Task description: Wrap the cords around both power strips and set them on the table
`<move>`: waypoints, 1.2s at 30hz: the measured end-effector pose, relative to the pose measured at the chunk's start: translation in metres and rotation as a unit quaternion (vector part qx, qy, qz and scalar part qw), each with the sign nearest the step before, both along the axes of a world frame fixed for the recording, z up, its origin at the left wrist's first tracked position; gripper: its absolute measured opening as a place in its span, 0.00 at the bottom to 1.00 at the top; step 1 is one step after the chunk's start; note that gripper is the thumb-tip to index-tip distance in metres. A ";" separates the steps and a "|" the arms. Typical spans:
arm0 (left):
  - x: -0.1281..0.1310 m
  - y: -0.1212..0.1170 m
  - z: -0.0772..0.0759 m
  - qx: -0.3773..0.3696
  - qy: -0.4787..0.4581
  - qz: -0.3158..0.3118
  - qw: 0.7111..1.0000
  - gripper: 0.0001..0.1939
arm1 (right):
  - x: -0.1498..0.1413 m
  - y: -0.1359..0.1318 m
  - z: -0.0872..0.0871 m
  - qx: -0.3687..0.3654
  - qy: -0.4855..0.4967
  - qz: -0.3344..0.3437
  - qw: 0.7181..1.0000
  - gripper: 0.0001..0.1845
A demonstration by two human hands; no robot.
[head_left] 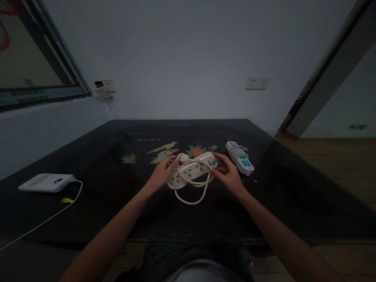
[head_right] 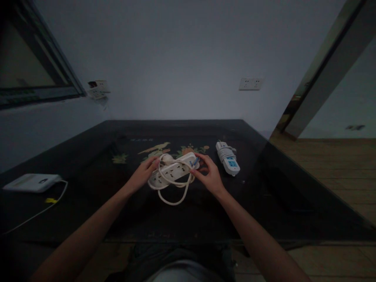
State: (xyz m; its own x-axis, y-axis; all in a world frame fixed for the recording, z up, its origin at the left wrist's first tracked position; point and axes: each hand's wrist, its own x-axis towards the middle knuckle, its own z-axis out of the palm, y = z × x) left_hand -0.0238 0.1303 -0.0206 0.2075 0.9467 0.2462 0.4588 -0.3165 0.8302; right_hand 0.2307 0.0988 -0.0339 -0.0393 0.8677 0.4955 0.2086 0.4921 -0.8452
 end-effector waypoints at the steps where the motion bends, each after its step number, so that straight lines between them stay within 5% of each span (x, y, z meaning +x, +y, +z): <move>1: 0.001 0.003 0.003 0.002 0.017 -0.002 1.000 0.24 | -0.001 0.000 0.001 -0.003 -0.002 0.002 1.000 0.27; 9: 0.010 0.016 0.009 0.052 0.122 0.028 0.991 0.18 | 0.001 0.008 0.013 -0.002 -0.156 -0.043 0.987 0.22; 13: 0.016 0.011 0.007 0.069 0.138 0.009 0.988 0.17 | -0.020 0.008 0.024 0.096 -0.270 -0.109 0.952 0.16; 18: 0.019 0.002 0.007 0.099 0.148 0.002 0.984 0.17 | -0.051 0.003 0.028 0.101 -0.385 -0.128 0.909 0.13; 36: 0.020 0.002 -0.002 0.107 0.096 0.013 0.990 0.17 | -0.041 0.008 0.015 0.117 -0.254 -0.084 0.956 0.11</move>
State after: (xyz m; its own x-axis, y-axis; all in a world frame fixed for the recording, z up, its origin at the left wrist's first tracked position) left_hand -0.0037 0.1327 -0.0228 0.2452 0.8833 0.3997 0.6116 -0.4608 0.6431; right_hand 0.1897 0.1072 -0.0192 -0.1963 0.7505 0.6310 0.6564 0.5787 -0.4841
